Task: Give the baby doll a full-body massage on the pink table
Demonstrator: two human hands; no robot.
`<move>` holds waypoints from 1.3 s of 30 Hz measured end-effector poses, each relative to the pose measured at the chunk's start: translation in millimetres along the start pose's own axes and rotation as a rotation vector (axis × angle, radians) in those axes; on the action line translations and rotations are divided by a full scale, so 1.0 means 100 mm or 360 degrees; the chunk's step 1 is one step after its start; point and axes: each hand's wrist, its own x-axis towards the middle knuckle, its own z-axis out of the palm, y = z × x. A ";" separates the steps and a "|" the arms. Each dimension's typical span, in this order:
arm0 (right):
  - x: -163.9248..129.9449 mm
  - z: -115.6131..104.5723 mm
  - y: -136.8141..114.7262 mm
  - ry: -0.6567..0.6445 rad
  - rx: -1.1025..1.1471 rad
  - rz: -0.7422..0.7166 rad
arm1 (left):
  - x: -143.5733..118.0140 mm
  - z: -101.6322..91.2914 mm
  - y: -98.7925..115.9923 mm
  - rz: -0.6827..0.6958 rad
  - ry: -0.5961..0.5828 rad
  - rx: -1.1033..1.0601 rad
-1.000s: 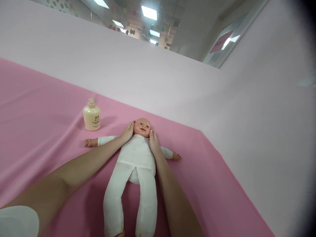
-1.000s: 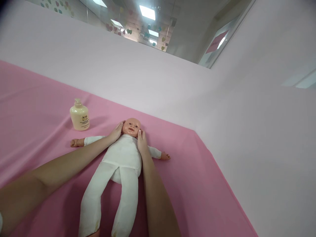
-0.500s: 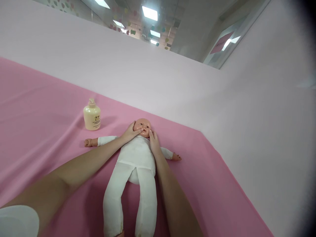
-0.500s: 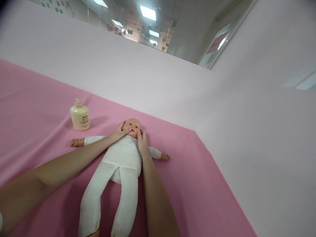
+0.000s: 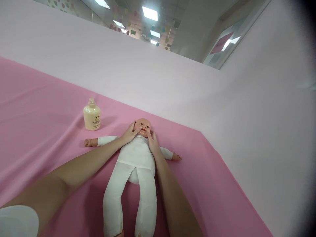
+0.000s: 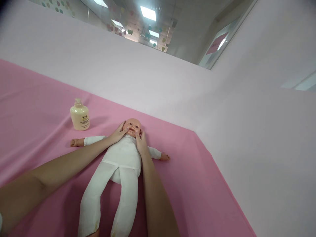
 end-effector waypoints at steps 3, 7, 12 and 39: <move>0.02 0.00 0.03 0.0040 -0.0027 -0.0016 | 0.02 0.01 -0.01 -0.0028 0.0020 -0.0020; 0.09 -0.01 0.14 0.0101 0.0004 0.0003 | 0.05 0.02 -0.05 0.0017 0.0054 -0.0156; 0.16 -0.01 0.23 0.0109 0.0065 -0.0007 | 0.07 0.02 -0.10 0.0034 0.0112 -0.0162; 0.03 0.00 0.03 0.0017 -0.0096 0.0101 | 0.00 0.01 -0.02 -0.0006 -0.0077 0.0015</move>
